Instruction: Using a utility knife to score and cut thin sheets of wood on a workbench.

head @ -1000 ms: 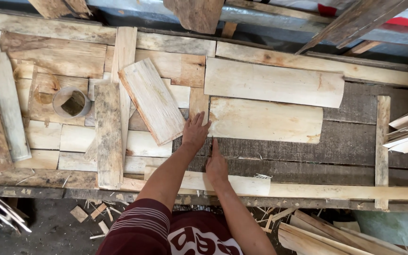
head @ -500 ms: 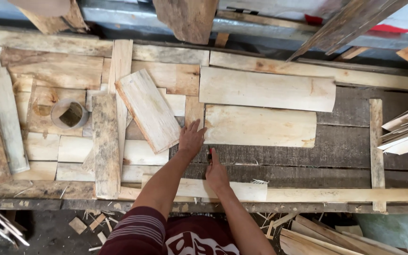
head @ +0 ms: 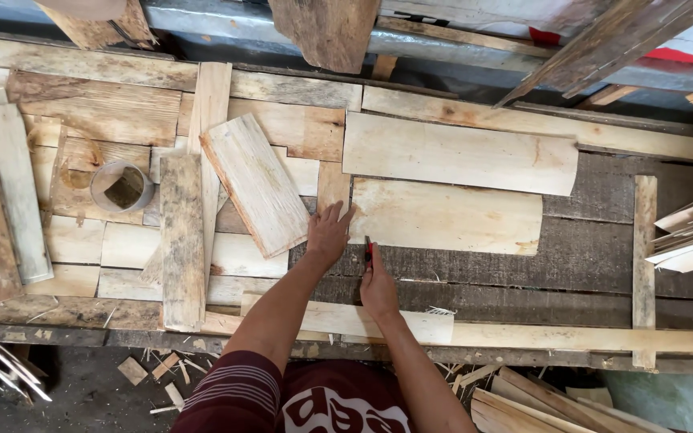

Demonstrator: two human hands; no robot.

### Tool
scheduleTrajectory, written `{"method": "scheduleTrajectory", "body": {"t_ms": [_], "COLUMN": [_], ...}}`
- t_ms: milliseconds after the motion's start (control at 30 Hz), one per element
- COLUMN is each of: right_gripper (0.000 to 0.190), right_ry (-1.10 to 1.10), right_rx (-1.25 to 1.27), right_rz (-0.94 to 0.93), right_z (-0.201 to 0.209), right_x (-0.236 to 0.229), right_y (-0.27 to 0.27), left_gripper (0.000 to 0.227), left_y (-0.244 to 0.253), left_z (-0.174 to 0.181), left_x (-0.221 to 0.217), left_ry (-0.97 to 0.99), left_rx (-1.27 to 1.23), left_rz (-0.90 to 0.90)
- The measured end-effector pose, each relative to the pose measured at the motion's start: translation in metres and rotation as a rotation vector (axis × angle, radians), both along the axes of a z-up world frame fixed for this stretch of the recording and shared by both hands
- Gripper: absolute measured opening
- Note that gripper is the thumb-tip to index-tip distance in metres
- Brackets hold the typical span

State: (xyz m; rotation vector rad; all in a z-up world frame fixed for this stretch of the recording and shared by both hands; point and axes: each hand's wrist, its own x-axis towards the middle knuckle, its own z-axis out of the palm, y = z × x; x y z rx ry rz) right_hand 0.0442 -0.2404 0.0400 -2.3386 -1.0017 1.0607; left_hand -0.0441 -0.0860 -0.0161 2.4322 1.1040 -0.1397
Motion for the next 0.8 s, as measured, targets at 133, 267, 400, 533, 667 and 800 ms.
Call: {"method": "scheduleTrajectory", "body": {"t_ms": [133,267,400,533,667,800], "right_gripper": [0.074,0.068,0.065,0.066,0.066,0.066], "right_ry": [-0.058,-0.102,-0.146,-0.089,-0.084,-0.127], "right_rx": [0.022,0.228,0.189,0.169,-0.044,-0.020], "right_rz": [0.015,0.024,0.013,-0.006,0.005,0.033], "right_z": [-0.012,-0.026,-0.031,-0.017,-0.003,-0.020], "right_x": [0.006,0.013,0.024,0.031,0.033,0.038], "right_y": [0.011,0.033,0.073,0.107,0.130,0.138], "left_gripper": [0.075,0.070,0.069,0.068,0.063,0.057], "left_y": [0.003,0.001,0.005,0.004,0.005,0.006], "left_z": [-0.007,-0.002,0.004,0.005,0.000,-0.006], "left_x": [0.004,0.004,0.005,0.004,0.006,0.007], "left_ry": [0.001,0.085,0.125,0.133,0.135,0.151], "left_rx": [0.050,0.027,0.022,0.029,0.010,0.005], "left_rz": [-0.001,-0.039,-0.067,-0.063,-0.053,-0.056]}}
